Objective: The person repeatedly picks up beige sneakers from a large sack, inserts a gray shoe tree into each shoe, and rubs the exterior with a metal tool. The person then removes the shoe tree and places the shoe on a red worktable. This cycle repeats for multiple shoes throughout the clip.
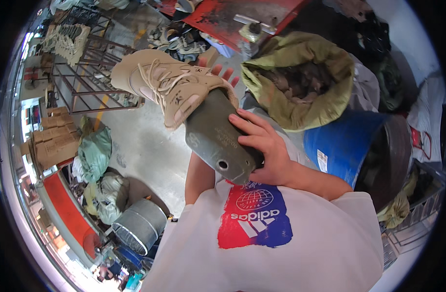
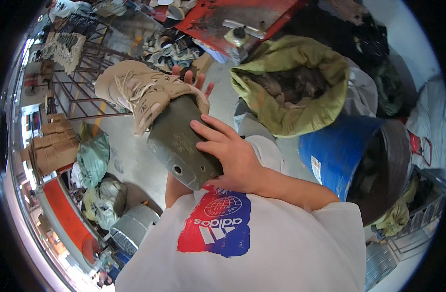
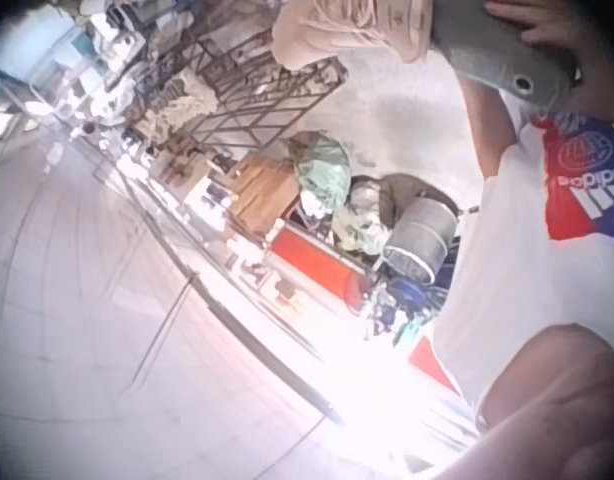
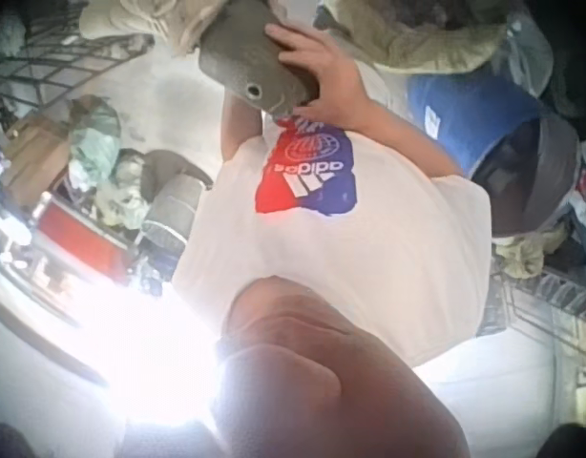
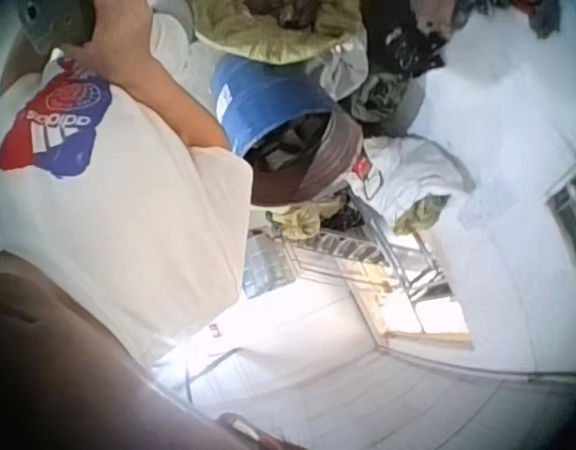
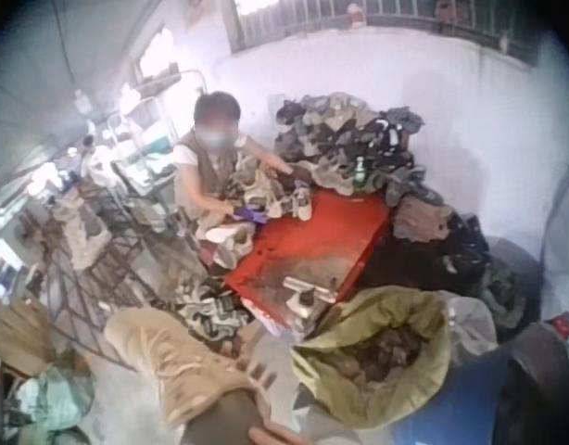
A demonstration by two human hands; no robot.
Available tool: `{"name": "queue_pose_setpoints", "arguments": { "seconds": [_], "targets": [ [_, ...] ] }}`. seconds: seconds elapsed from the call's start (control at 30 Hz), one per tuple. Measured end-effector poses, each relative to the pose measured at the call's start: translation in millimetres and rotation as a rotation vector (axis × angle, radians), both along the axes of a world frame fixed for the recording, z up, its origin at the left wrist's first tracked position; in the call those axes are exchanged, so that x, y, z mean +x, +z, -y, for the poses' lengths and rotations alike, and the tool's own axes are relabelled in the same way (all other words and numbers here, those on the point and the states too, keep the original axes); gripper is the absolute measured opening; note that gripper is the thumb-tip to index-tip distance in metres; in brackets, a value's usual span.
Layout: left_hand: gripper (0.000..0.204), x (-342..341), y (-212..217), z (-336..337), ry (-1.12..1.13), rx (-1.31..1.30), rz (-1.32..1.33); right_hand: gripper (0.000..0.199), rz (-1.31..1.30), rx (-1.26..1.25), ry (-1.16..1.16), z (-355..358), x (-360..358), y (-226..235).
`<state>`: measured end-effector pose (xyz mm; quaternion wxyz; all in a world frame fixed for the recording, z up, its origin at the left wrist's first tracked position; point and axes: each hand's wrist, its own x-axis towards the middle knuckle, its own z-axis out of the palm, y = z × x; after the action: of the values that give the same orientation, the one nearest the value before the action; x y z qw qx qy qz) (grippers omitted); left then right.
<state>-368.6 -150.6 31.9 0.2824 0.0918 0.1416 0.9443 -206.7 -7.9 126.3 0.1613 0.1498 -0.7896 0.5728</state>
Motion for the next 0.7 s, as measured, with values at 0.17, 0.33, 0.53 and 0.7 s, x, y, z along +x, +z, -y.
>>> {"name": "queue_pose_setpoints", "arguments": {
  "seconds": [0.17,0.33,0.53,0.7],
  "targets": [
    [0.057,-86,-11,-9,-0.130,-0.002,-0.054,0.085,-0.174,-0.033,-0.013,-12,-90,-28],
    [0.068,-138,-14,-16,-0.155,-0.239,0.051,0.085,0.060,-0.170,-0.141,-41,-152,-49],
    [0.097,-171,-22,-21,0.058,-0.922,0.370,0.058,0.753,-0.809,-0.190,-87,-202,-98],
    [0.084,-213,-32,-38,-0.182,-1.178,0.198,0.051,0.846,-1.127,-0.321,-95,-232,-150]
  ]
}}
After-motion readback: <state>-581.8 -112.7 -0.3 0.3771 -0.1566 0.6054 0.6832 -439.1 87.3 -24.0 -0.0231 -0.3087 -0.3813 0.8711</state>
